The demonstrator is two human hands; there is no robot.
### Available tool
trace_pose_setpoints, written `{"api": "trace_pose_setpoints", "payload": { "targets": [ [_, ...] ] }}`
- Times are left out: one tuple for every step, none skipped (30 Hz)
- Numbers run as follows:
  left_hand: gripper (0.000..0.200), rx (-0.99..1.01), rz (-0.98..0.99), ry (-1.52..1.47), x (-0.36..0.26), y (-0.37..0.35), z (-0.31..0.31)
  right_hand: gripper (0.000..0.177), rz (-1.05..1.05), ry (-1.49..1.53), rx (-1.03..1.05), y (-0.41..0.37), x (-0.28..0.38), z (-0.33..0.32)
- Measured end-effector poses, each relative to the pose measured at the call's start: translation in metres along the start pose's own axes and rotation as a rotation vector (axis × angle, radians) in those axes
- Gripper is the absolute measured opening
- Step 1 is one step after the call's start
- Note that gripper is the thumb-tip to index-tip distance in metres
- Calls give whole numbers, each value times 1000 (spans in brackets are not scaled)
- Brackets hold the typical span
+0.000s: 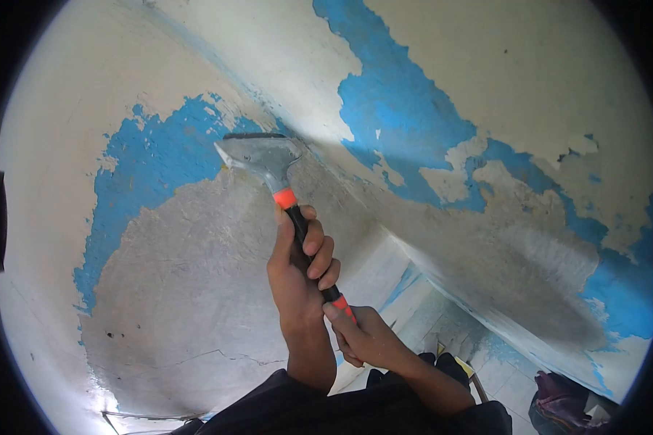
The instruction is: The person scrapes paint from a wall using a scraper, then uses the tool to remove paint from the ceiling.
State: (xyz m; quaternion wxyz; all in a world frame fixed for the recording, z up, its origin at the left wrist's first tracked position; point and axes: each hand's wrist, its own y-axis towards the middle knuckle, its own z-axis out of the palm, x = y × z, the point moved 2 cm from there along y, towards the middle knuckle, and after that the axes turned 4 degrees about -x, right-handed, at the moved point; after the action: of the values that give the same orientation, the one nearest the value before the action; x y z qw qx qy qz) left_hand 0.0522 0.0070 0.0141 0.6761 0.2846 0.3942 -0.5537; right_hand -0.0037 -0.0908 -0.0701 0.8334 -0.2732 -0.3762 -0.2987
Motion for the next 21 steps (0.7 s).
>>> {"api": "trace_pose_setpoints", "payload": {
  "targets": [
    [45,-11,0,-2,1,-2,-2,54,4,-9,11,-2,-2,1],
    [44,-22,-4,-2,3,-5,-4,55,8,-15,20,-6,-7,3],
    [44,-10,-5,-16,3,-5,-3,55,7,-26,27,-7,-9,3],
    [44,2,-4,-32,4,-4,-3,55,1,-14,42,-7,-8,3],
    [44,4,-7,-44,5,-4,-4,54,-5,-14,40,-4,-4,-1],
    [44,-7,-10,-26,5,-4,-3,54,-2,-6,39,0,-1,-4],
    [44,-21,-12,-10,4,-4,-1,53,4,0,38,0,0,-5],
    [43,-22,-4,1,3,-1,3,53,-1,-5,-4,-2,2,-3],
    [43,-26,-6,-17,3,-3,2,53,12,-13,6,-5,0,-1],
    [43,-31,-12,-33,4,-9,-3,53,27,-17,15,-9,-6,1],
    [43,-30,-17,-51,4,-10,-4,53,37,-24,20,-11,-7,1],
    [43,-22,-5,-43,4,-5,0,53,38,-24,45,-11,-4,1],
    [43,-25,1,-32,4,-3,4,53,19,-33,40,-8,-1,-3],
    [44,-37,2,-16,4,-4,4,53,8,-35,38,-4,2,-8],
    [41,-43,-5,-26,5,-6,2,52,-3,-39,39,-3,2,-10],
    [39,-38,-3,-40,5,-5,4,52,12,-54,14,-6,6,-9],
    [37,-29,0,-55,5,-4,6,53,21,-58,29,-7,7,-8],
    [37,-27,3,-63,6,-5,5,53,32,-60,41,-10,5,-6],
    [38,-22,7,-72,7,-6,4,53,40,-63,52,-11,5,-6],
    [38,-17,11,-81,8,-6,5,54,28,-73,55,-8,6,-10],
    [38,-20,20,-65,9,-4,5,55,22,-77,61,-3,3,-15]
  ]
}}
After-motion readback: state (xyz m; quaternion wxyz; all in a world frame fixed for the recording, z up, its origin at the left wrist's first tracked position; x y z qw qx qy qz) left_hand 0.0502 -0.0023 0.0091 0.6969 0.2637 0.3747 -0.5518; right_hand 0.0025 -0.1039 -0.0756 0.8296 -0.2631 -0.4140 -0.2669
